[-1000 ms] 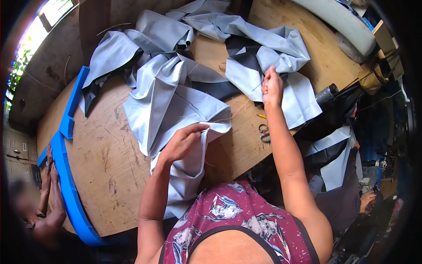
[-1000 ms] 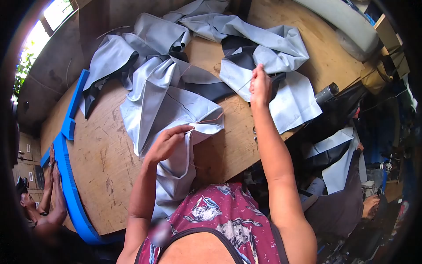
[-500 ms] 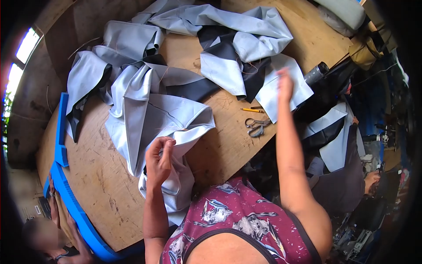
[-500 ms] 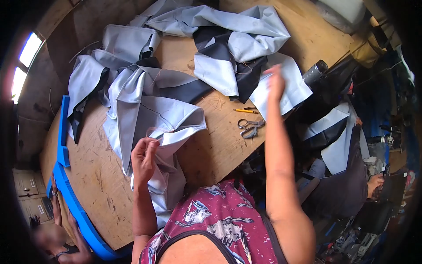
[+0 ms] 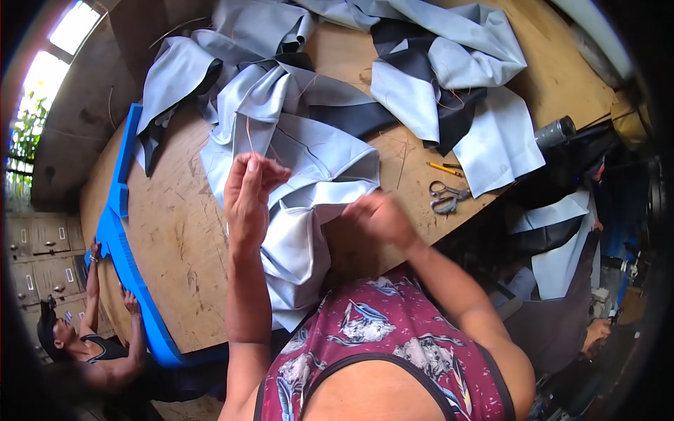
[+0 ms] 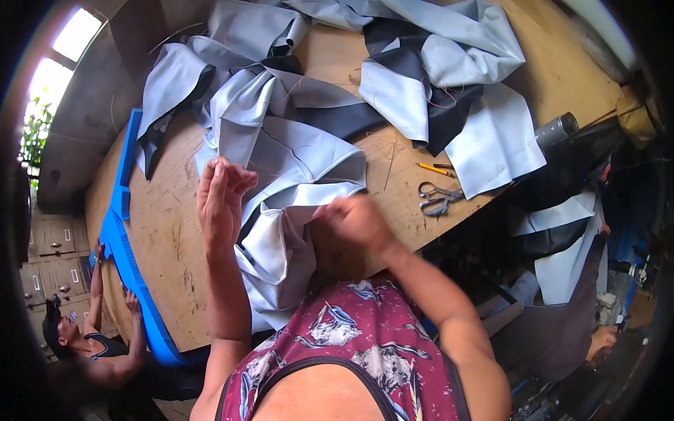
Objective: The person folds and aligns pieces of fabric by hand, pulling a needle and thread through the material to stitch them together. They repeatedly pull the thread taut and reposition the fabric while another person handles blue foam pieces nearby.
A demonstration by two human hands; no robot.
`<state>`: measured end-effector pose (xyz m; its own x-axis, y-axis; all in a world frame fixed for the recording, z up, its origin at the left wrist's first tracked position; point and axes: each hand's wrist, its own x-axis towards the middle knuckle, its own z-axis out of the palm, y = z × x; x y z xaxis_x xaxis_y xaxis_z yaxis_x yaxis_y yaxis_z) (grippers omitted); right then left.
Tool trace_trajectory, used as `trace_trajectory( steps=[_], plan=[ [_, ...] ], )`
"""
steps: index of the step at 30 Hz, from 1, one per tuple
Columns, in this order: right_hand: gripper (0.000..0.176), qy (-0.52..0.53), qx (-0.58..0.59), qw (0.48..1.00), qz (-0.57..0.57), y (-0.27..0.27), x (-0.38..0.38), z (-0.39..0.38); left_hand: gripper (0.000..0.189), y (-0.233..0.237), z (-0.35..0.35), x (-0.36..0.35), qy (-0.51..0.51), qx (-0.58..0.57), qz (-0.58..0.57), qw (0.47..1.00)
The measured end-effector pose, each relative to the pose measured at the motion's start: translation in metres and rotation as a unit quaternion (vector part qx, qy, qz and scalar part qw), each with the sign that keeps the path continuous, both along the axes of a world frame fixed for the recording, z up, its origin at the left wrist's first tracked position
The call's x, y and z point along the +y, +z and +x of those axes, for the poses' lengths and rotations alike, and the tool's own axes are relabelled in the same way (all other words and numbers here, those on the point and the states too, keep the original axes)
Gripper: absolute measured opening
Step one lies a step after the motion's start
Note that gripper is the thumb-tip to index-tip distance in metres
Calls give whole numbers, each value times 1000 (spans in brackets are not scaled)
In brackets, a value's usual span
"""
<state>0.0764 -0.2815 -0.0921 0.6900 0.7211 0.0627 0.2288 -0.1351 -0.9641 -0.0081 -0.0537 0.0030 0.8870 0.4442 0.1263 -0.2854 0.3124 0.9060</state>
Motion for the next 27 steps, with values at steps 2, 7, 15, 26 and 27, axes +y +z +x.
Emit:
trace_trajectory(
  steps=[2,7,15,26,27],
  plan=[
    [43,127,-75,967,-206,41,19,-38,14,8,9,4,5,-22,-6,1000],
    [42,93,114,985,-88,6,14,-83,15,36,23,22,1,-79,-45,996],
    [24,-115,310,944,-15,81,-135,-54,15,46,36,72,40,-105,-79,991],
    [49,-185,-50,928,320,213,-262,-70,13,81,61,119,52,-184,-124,974],
    [47,-194,-58,907,371,214,-259,-74,13,84,61,121,51,-188,-125,973]
  ],
)
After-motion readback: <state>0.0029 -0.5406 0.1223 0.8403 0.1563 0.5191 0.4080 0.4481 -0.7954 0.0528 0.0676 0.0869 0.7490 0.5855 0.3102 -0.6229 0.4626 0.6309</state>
